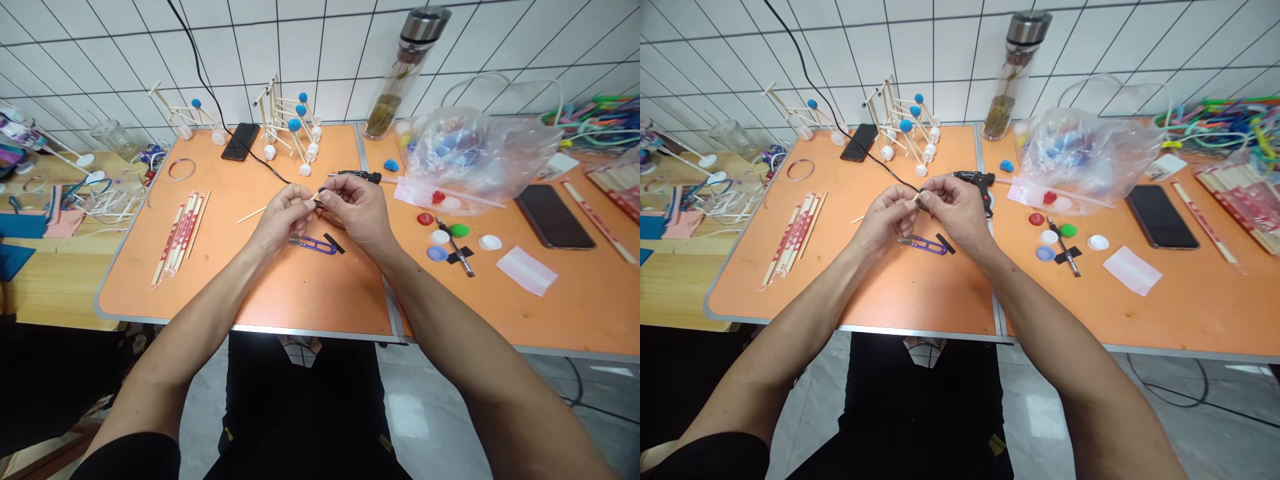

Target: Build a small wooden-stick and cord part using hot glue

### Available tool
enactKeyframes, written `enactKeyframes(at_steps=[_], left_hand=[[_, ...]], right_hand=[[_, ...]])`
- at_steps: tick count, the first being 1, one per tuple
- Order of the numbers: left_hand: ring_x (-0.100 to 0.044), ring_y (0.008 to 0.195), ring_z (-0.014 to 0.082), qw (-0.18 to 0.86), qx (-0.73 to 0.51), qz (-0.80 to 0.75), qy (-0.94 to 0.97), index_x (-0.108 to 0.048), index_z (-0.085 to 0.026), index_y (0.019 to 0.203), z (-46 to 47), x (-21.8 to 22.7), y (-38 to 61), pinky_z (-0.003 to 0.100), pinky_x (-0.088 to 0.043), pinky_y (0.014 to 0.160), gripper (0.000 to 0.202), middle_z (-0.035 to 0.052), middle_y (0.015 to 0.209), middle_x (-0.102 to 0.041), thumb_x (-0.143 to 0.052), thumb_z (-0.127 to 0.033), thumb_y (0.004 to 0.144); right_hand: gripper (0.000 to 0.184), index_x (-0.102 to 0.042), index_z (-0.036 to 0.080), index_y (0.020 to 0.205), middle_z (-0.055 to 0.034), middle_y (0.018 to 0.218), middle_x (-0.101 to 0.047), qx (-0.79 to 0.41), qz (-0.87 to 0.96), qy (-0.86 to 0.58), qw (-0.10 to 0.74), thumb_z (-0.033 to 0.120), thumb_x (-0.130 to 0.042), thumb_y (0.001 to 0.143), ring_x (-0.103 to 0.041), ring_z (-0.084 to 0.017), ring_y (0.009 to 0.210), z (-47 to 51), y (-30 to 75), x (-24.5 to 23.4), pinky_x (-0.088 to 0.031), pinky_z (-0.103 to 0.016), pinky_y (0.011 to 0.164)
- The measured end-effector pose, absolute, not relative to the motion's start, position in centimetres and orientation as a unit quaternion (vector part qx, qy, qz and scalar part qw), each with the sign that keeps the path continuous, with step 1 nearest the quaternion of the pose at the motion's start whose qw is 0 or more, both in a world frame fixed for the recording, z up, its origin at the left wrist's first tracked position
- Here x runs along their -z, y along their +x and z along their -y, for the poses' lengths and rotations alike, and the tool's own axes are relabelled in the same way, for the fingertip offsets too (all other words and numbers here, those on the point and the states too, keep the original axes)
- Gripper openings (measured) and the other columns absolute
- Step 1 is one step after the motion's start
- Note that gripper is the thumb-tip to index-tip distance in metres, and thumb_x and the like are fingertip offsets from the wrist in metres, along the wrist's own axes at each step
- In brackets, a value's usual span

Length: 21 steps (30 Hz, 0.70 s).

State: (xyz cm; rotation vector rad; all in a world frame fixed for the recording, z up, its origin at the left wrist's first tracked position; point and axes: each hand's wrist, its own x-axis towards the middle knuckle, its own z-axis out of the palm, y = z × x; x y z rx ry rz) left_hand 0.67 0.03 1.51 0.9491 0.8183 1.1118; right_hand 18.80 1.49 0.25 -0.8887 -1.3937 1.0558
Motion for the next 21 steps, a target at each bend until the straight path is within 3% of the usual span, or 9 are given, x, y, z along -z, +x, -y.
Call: enactKeyframes(at_steps=[4,10,16,21], left_hand=[[-0.053,0.052,0.0079,0.605,-0.525,-0.387,0.456,-0.068,-0.021,0.094,0.09,-1.57,0.89,0.020,-0.040,0.052,0.037,-0.0052,0.070,-0.069,-0.103,-0.027,0.085],[-0.058,0.059,0.0093,0.581,-0.528,-0.404,0.469,-0.066,-0.022,0.087,0.46,-2.22,1.08,0.019,-0.039,0.055,0.043,-0.0050,0.067,-0.068,-0.109,-0.026,0.081],[-0.047,0.048,0.0067,0.561,-0.545,-0.411,0.469,-0.068,-0.021,0.085,0.53,-1.84,1.09,0.021,-0.034,0.051,0.036,-0.0028,0.068,-0.073,-0.103,-0.028,0.090],[-0.048,0.046,0.0069,0.551,-0.551,-0.415,0.469,-0.069,-0.020,0.084,0.59,-1.92,1.21,0.020,-0.034,0.049,0.034,-0.0017,0.067,-0.074,-0.101,-0.026,0.092]], right_hand=[[0.057,-0.079,0.026,0.094,-0.0009,0.087,-0.078,-0.447,0.582,-0.386,0.559,0.076,-0.101,0.079,-0.069,-0.018,0.076,-1.59,18.93,-0.21,-0.064,-0.035,0.071],[0.062,-0.078,0.026,0.094,-0.0010,0.086,-0.077,-0.431,0.595,-0.380,0.563,0.082,-0.099,0.079,-0.068,-0.017,0.075,-1.82,18.77,0.09,-0.062,-0.033,0.070],[0.063,-0.078,0.027,0.098,-0.0012,0.088,-0.074,-0.429,0.595,-0.383,0.562,0.085,-0.096,0.081,-0.065,-0.017,0.073,-1.66,18.53,0.21,-0.058,-0.033,0.067],[0.067,-0.077,0.026,0.097,-0.0010,0.088,-0.073,-0.435,0.589,-0.384,0.563,0.089,-0.094,0.079,-0.064,-0.017,0.072,-1.49,18.46,0.09,-0.057,-0.032,0.066]])
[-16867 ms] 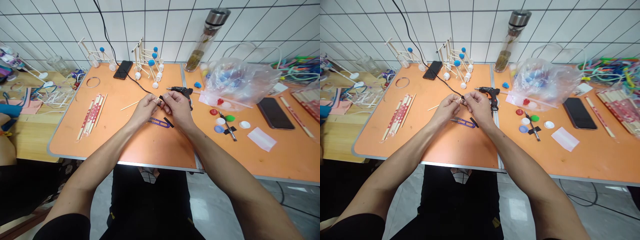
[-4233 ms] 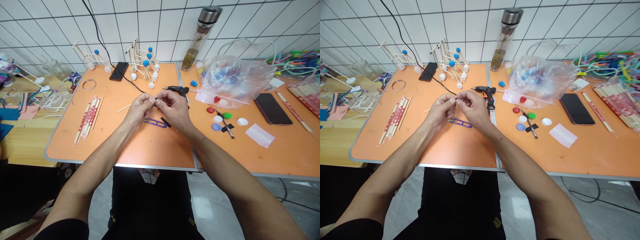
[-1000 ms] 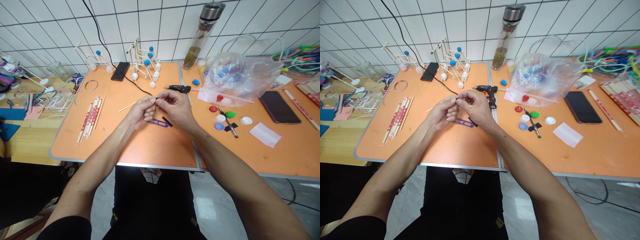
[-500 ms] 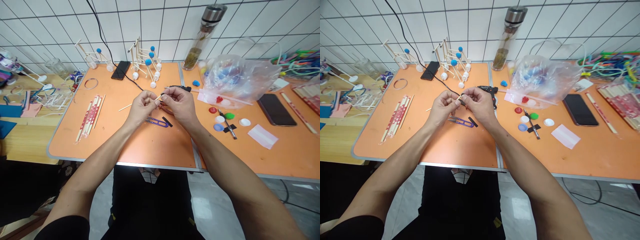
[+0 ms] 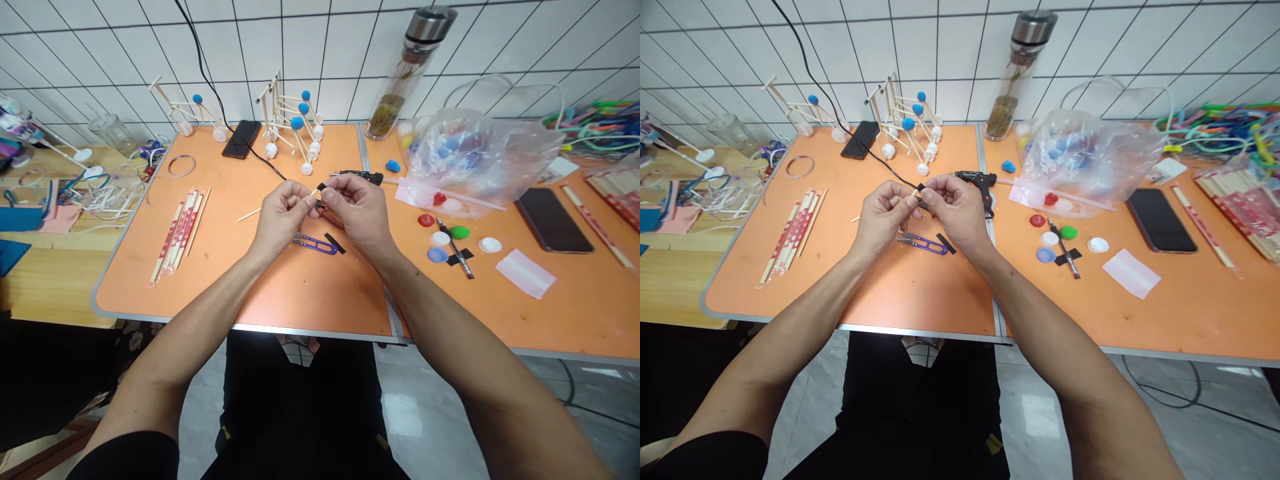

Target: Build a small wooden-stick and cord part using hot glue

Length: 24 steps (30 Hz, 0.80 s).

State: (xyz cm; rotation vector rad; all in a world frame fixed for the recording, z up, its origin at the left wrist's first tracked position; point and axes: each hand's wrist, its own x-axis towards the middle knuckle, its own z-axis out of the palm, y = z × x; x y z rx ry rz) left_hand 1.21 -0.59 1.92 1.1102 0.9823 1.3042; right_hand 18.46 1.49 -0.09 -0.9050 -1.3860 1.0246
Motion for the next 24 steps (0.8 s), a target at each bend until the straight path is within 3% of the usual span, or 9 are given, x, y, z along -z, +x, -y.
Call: enactKeyframes(at_steps=[6,24], left_hand=[[-0.049,0.048,0.0070,0.563,-0.548,-0.410,0.463,-0.068,-0.020,0.085,0.7,-1.9,1.2,0.020,-0.037,0.050,0.038,-0.0027,0.067,-0.074,-0.105,-0.030,0.088],[-0.051,0.047,0.0076,0.551,-0.537,-0.351,0.534,-0.066,-0.022,0.088,-0.5,-0.1,0.6,0.021,-0.043,0.046,0.062,-0.0003,0.072,-0.079,-0.102,-0.070,0.080]], right_hand=[[0.069,-0.076,0.026,0.094,-0.0010,0.086,-0.073,-0.425,0.593,-0.383,0.567,0.091,-0.094,0.078,-0.063,-0.017,0.072,-1.5,18.4,0.0,-0.056,-0.032,0.065],[0.068,-0.077,0.026,0.094,0.0003,0.084,-0.075,-0.478,0.563,-0.383,0.555,0.086,-0.101,0.072,-0.066,-0.016,0.073,-1.4,18.7,-0.2,-0.059,-0.029,0.066]])
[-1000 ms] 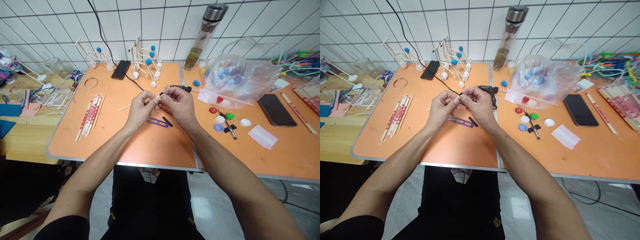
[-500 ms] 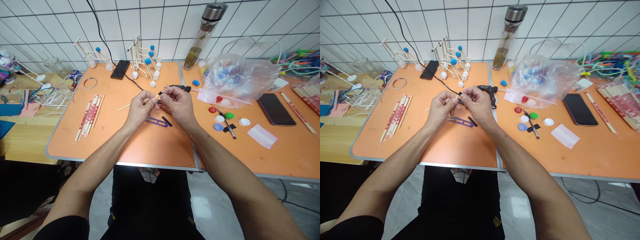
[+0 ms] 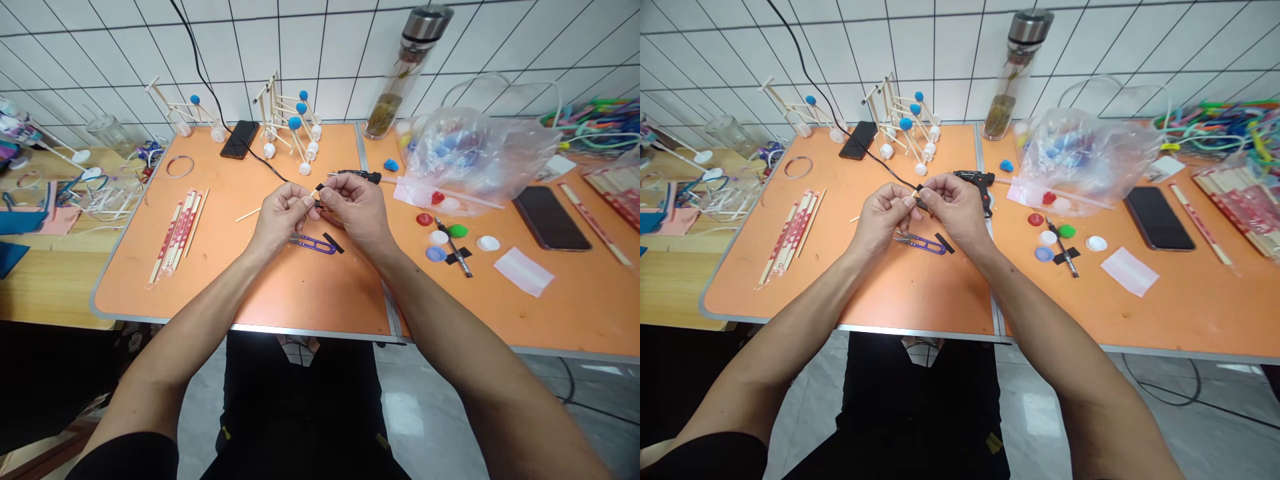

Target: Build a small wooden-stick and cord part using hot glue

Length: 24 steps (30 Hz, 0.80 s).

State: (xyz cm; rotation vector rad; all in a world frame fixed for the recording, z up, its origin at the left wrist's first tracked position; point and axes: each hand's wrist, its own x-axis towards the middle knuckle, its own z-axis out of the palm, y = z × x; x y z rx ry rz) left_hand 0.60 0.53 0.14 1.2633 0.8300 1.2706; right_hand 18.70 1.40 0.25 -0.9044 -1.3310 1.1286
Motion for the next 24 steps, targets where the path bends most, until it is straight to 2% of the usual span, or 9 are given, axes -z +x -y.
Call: enactKeyframes(at_steps=[20,24], left_hand=[[-0.049,0.048,0.0077,0.564,-0.526,-0.323,0.549,-0.068,-0.021,0.091,-0.66,-0.07,0.42,0.022,-0.045,0.047,0.060,0.0003,0.074,-0.079,-0.100,-0.072,0.084],[-0.049,0.049,0.0080,0.565,-0.525,-0.316,0.552,-0.069,-0.021,0.090,-0.66,-0.16,0.41,0.022,-0.045,0.047,0.059,0.0006,0.075,-0.078,-0.099,-0.071,0.085]], right_hand=[[0.061,-0.081,0.027,0.092,0.0001,0.083,-0.077,-0.480,0.558,-0.371,0.567,0.080,-0.104,0.072,-0.068,-0.014,0.069,-1.49,18.80,-0.20,-0.062,-0.028,0.064],[0.064,-0.082,0.026,0.092,0.0000,0.083,-0.078,-0.468,0.566,-0.368,0.570,0.083,-0.103,0.071,-0.068,-0.014,0.069,-1.53,18.88,-0.33,-0.061,-0.028,0.064]])
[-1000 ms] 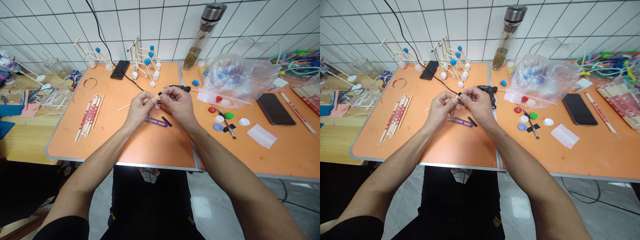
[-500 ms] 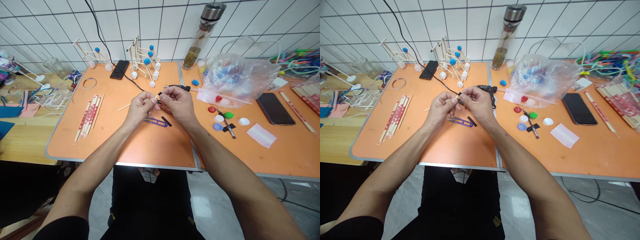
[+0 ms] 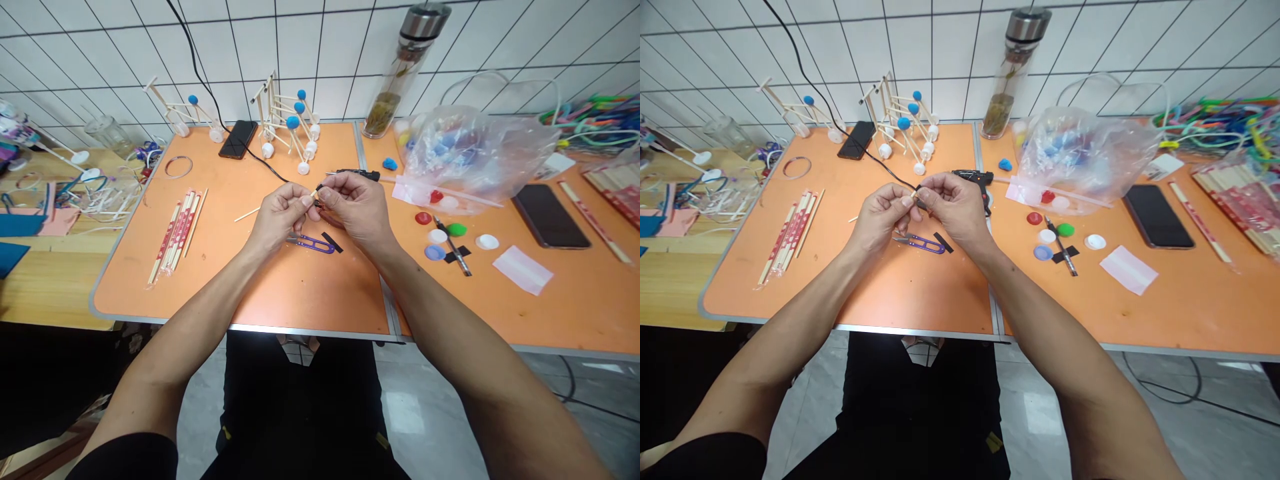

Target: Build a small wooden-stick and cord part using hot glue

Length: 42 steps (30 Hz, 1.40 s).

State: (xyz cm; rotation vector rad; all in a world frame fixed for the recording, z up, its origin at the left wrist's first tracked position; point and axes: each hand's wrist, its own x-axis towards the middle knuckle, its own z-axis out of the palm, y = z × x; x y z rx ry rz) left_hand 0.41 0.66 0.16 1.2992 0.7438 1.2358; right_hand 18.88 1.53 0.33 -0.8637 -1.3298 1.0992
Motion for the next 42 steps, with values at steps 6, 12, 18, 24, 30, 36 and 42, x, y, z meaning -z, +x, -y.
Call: enactKeyframes(at_steps=[6,12,18,24,30,36,42], left_hand=[[-0.047,0.048,0.0069,0.563,-0.523,-0.320,0.554,-0.069,-0.021,0.091,-0.74,0.09,0.43,0.022,-0.040,0.046,0.058,-0.0022,0.072,-0.073,-0.097,-0.072,0.087],[-0.047,0.048,0.0077,0.565,-0.518,-0.316,0.560,-0.069,-0.023,0.099,-0.46,-0.03,0.68,0.023,-0.039,0.045,0.060,-0.0049,0.071,-0.069,-0.096,-0.075,0.088],[-0.049,0.049,0.0082,0.537,-0.527,-0.346,0.561,-0.066,-0.023,0.094,-0.50,0.01,0.69,0.023,-0.038,0.046,0.055,-0.0030,0.070,-0.071,-0.099,-0.067,0.089],[-0.049,0.048,0.0079,0.535,-0.534,-0.352,0.552,-0.065,-0.023,0.092,-0.61,0.12,0.67,0.022,-0.039,0.047,0.053,-0.0010,0.074,-0.077,-0.095,-0.066,0.094],[-0.049,0.047,0.0076,0.538,-0.536,-0.345,0.552,-0.065,-0.023,0.094,-0.73,0.41,0.60,0.022,-0.038,0.047,0.055,-0.0004,0.075,-0.079,-0.094,-0.069,0.094],[-0.051,0.048,0.0080,0.538,-0.533,-0.345,0.554,-0.066,-0.022,0.093,-0.70,0.32,0.57,0.022,-0.041,0.047,0.056,-0.0003,0.076,-0.079,-0.095,-0.071,0.091],[-0.050,0.048,0.0081,0.551,-0.531,-0.328,0.554,-0.066,-0.023,0.092,-0.69,0.21,0.62,0.023,-0.042,0.047,0.059,0.0001,0.078,-0.080,-0.096,-0.074,0.087]], right_hand=[[0.066,-0.081,0.026,0.093,-0.0009,0.084,-0.079,-0.450,0.582,-0.373,0.566,0.086,-0.101,0.072,-0.069,-0.015,0.071,-1.69,18.94,-0.32,-0.060,-0.029,0.065],[0.067,-0.079,0.025,0.093,-0.0005,0.083,-0.077,-0.454,0.580,-0.380,0.560,0.087,-0.099,0.075,-0.067,-0.015,0.071,-1.48,18.86,-0.47,-0.059,-0.029,0.066],[0.068,-0.079,0.026,0.092,-0.0020,0.089,-0.078,-0.459,0.572,-0.378,0.565,0.086,-0.101,0.072,-0.070,-0.018,0.078,-1.17,18.40,-0.51,-0.062,-0.033,0.073],[0.067,-0.080,0.026,0.095,-0.0020,0.091,-0.079,-0.457,0.564,-0.381,0.572,0.085,-0.101,0.073,-0.069,-0.017,0.080,-1.02,18.15,-0.23,-0.063,-0.033,0.075],[0.060,-0.078,0.026,0.093,-0.0003,0.085,-0.075,-0.469,0.566,-0.367,0.570,0.080,-0.101,0.079,-0.066,-0.016,0.076,-0.91,18.14,-0.24,-0.058,-0.031,0.070],[0.064,-0.078,0.026,0.092,-0.0011,0.086,-0.076,-0.462,0.569,-0.376,0.567,0.084,-0.100,0.076,-0.067,-0.017,0.076,-1.06,18.21,-0.21,-0.058,-0.032,0.069],[0.061,-0.080,0.027,0.092,-0.0004,0.082,-0.076,-0.466,0.569,-0.365,0.570,0.081,-0.101,0.077,-0.067,-0.017,0.073,-1.10,18.30,-0.28,-0.060,-0.033,0.070]])
